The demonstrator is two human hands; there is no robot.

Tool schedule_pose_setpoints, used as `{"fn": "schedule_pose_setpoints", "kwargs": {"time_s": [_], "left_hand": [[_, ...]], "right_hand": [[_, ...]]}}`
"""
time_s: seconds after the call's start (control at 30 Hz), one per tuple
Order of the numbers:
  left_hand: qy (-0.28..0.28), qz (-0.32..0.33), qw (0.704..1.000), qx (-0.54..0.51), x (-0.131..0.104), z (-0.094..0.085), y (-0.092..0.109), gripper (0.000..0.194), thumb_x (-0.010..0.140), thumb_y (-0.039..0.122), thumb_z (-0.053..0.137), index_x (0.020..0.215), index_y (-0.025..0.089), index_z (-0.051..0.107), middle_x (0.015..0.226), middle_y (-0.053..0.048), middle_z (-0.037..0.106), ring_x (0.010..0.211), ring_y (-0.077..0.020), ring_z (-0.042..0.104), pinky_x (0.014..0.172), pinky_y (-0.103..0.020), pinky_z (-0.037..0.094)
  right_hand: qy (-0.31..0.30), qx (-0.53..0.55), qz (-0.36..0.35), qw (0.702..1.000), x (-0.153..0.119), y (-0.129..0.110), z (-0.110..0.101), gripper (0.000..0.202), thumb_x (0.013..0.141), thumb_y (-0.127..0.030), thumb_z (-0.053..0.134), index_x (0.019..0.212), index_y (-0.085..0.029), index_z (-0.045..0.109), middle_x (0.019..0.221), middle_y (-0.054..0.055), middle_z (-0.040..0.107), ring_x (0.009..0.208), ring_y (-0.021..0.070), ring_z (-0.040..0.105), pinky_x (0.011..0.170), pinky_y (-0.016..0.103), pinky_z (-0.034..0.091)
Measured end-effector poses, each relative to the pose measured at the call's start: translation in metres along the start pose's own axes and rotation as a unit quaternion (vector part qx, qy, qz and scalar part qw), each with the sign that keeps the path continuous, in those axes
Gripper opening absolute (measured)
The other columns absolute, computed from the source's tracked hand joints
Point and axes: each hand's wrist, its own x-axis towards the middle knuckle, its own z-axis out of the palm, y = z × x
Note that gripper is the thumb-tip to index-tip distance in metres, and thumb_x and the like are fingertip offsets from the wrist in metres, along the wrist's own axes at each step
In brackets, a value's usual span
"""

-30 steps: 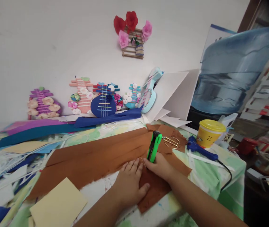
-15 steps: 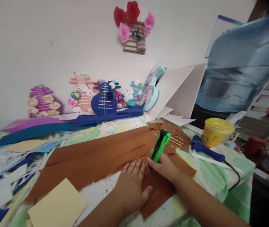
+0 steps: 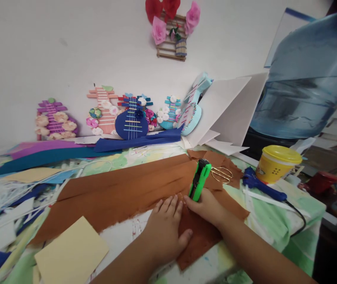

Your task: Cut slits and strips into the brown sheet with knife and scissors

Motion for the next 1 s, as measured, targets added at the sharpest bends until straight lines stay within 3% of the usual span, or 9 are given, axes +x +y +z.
{"fn": "schedule_pose_setpoints", "kwargs": {"time_s": [0.27, 0.4, 0.67, 1.0], "left_hand": [[0.015, 0.007, 1.000, -0.003, -0.0008, 0.0004, -0.0009, 0.065, 0.078, 0.049, 0.034, 0.130, 0.011, 0.026, 0.135, -0.013, 0.020, 0.123, -0.0267, 0.017, 0.100, -0.042, 0.011], [0.016, 0.006, 1.000, -0.001, -0.0003, 0.0006, -0.0010, 0.065, 0.079, 0.050, 0.034, 0.130, 0.010, 0.026, 0.135, -0.013, 0.021, 0.123, -0.0264, 0.019, 0.100, -0.042, 0.013], [0.003, 0.004, 1.000, 0.007, -0.0003, 0.0000, -0.0004, 0.063, 0.079, 0.049, 0.032, 0.130, 0.011, 0.026, 0.135, -0.013, 0.020, 0.123, -0.0261, 0.017, 0.099, -0.044, 0.013], [0.011, 0.005, 1.000, -0.005, -0.0004, -0.0005, -0.0002, 0.065, 0.079, 0.048, 0.035, 0.130, 0.010, 0.025, 0.135, -0.013, 0.019, 0.123, -0.0266, 0.018, 0.099, -0.043, 0.013]], "right_hand": [[-0.034, -0.005, -0.023, 0.999, -0.0008, -0.0025, 0.0003, 0.021, 0.070, -0.032, 0.048, 0.058, -0.018, 0.037, 0.054, -0.004, 0.040, 0.051, 0.0085, 0.039, 0.046, 0.020, 0.031], [-0.019, 0.015, 0.013, 1.000, 0.0008, -0.0034, -0.0015, 0.028, 0.068, -0.038, 0.050, 0.055, -0.018, 0.035, 0.052, -0.004, 0.036, 0.049, 0.0085, 0.037, 0.044, 0.020, 0.030], [0.018, 0.086, 0.038, 0.995, 0.0030, 0.0013, -0.0028, 0.028, 0.069, -0.038, 0.049, 0.054, -0.018, 0.038, 0.050, -0.003, 0.043, 0.049, 0.0093, 0.042, 0.046, 0.021, 0.035], [0.007, 0.043, 0.030, 0.999, 0.0013, -0.0007, 0.0003, 0.026, 0.067, -0.033, 0.050, 0.052, -0.018, 0.035, 0.047, -0.004, 0.041, 0.045, 0.0079, 0.039, 0.042, 0.019, 0.031]]}}
